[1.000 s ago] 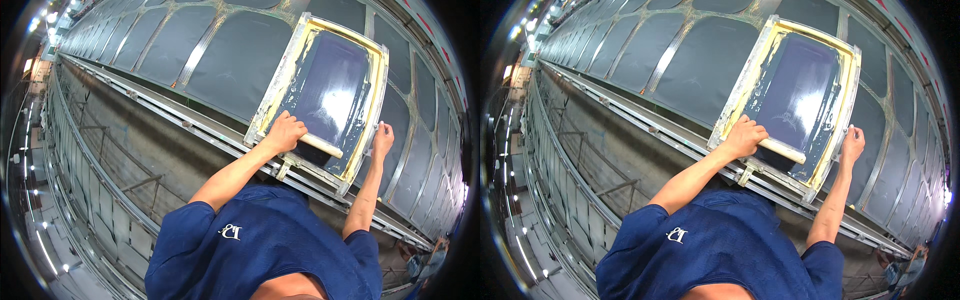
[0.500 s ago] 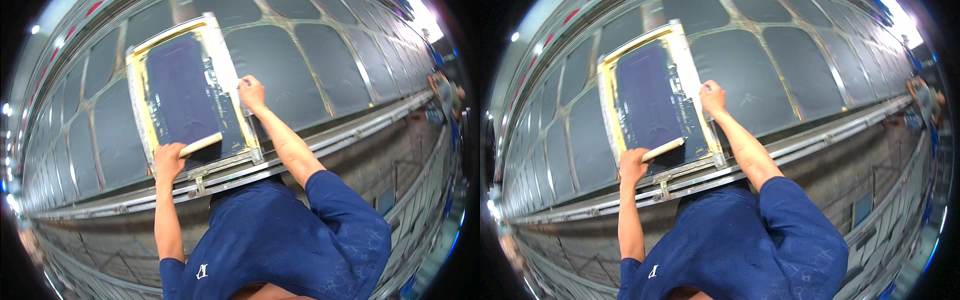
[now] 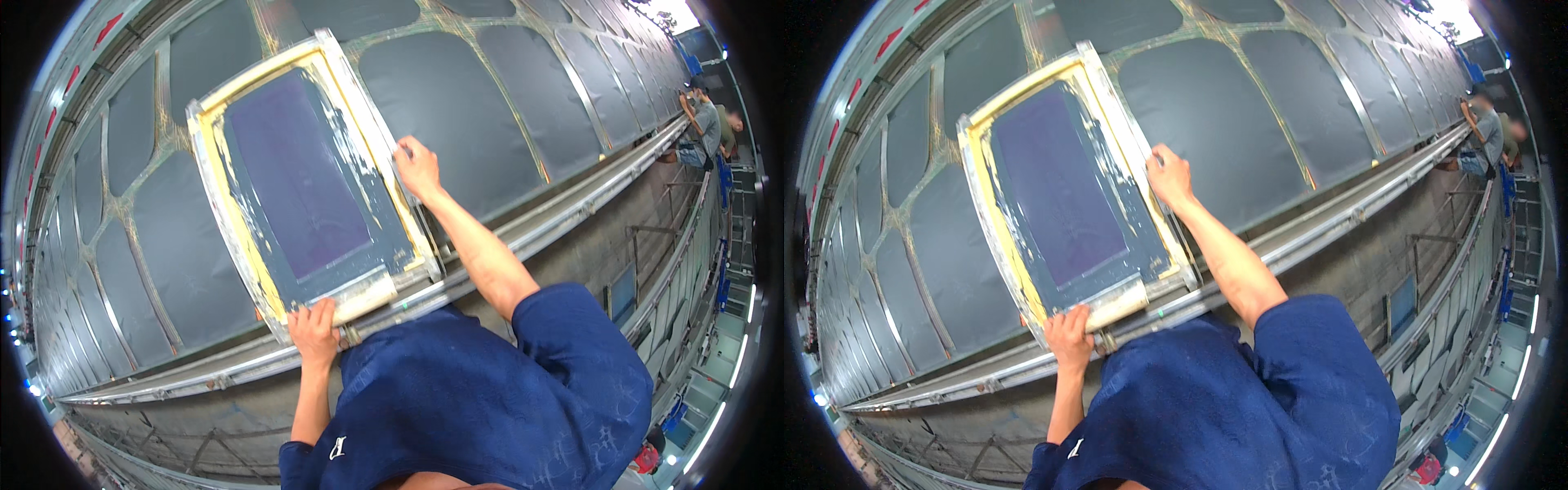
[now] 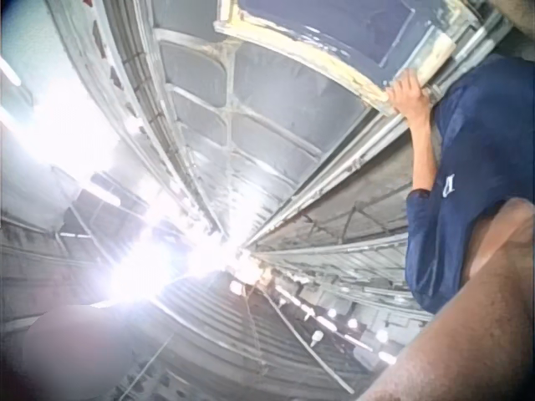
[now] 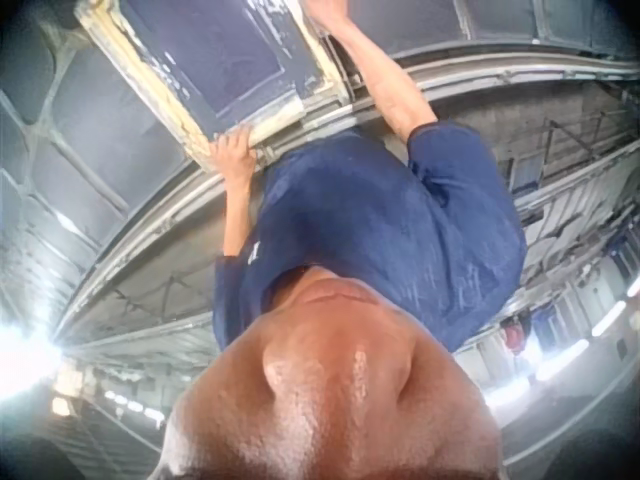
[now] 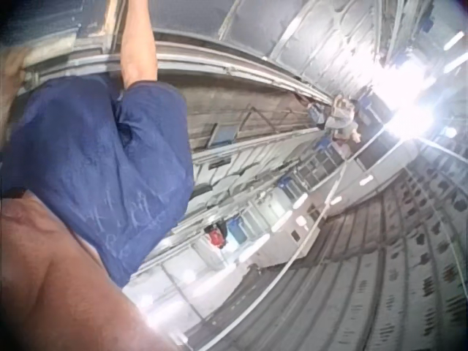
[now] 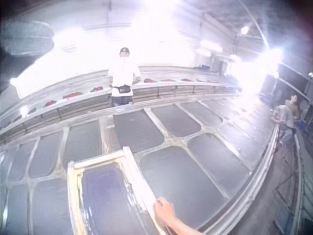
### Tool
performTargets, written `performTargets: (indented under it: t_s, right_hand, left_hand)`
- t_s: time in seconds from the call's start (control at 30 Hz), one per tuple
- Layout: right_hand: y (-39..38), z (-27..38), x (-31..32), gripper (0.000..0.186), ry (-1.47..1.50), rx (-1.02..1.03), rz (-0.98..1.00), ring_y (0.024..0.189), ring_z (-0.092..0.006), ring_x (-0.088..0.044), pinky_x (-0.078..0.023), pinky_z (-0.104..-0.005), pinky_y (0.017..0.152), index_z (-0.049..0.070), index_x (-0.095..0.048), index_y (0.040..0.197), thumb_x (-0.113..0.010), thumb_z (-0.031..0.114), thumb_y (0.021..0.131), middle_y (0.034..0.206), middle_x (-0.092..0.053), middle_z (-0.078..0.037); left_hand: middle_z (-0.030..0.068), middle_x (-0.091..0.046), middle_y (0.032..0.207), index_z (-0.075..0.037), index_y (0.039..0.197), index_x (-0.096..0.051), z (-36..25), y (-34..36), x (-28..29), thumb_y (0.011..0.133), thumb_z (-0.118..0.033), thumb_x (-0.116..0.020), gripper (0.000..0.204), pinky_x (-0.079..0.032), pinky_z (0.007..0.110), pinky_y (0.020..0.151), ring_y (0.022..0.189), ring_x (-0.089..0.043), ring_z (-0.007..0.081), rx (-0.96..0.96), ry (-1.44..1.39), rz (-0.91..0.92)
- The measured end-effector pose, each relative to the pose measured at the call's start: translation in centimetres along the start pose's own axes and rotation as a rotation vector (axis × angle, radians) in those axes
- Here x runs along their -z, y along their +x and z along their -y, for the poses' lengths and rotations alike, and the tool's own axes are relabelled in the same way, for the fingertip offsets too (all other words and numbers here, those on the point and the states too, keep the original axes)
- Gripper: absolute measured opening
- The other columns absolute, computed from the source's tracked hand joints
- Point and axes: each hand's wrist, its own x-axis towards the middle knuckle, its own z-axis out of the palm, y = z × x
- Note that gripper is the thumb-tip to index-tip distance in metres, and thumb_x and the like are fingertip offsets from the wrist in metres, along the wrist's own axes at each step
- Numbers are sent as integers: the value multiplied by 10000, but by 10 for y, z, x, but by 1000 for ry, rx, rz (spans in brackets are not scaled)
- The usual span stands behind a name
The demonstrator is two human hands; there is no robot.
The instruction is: The person uses a squeegee to pull ink across a screen printing frame mounted on a large curved surface. They repeatedly lift and reposition the frame to cover different sections of the surface, maintaining consistent pressure and motion throughout.
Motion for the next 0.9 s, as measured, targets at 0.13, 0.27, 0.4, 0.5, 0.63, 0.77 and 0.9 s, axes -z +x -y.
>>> performTargets:
  t_s: [0.13,0.27,0.4,0.5,0.63,0.77,0.9]
  right_hand:
    - [4,-3,-1,259,-59,-34,52,807,-414,-716,-538,-493,756,115,-681,1112,-608,306,953,833,-713,-231]
    - [7,-5,11,275,-179,-26,135,785,-397,-713,-536,-461,729,125,-685,1120,-635,344,961,834,-714,-215]
    - [3,1,12,265,-160,13,100,702,-347,-679,-517,-421,682,101,-695,1098,-638,339,996,792,-694,-185]
    - [0,10,11,279,-173,2,89,587,-242,-554,-459,-370,609,73,-686,1060,-637,344,1011,727,-653,-144]
    - [1,6,3,288,-159,-25,94,554,-180,-473,-425,-343,564,64,-678,1050,-639,346,1014,682,-614,-126]
    - [0,2,4,274,-141,-25,65,539,-174,-483,-418,-341,550,54,-676,1048,-634,323,1017,671,-606,-143]
    - [0,7,6,253,-155,-17,56,552,-194,-540,-445,-344,570,50,-679,1044,-638,297,1012,711,-639,-156]
  left_hand:
    - [-5,-715,1114,-105,1105,-729,19,31,-3,577,-25,-703,535,-415,399,794,827,-587,223,-23,37,-42]
    - [11,-727,1101,-104,1119,-727,59,98,-1,563,5,-723,566,-413,410,792,849,-589,242,-23,69,-51]
    - [-9,-737,1097,-122,1090,-730,125,195,-10,587,17,-713,522,-417,399,786,862,-607,227,-77,83,-164]
    - [-24,-740,1066,-153,1059,-736,171,271,-12,613,32,-694,484,-421,388,779,850,-620,218,-67,135,-230]
    - [-28,-742,953,-174,979,-753,233,355,-15,685,-40,-749,323,-434,405,787,832,-642,230,-66,123,-258]
    - [52,-730,821,-170,924,-787,240,410,18,733,-244,-834,210,-529,441,753,817,-704,296,-28,-98,-128]
    - [81,-741,870,-167,991,-789,253,435,15,762,-405,-849,335,-551,455,762,856,-709,322,40,-37,11]
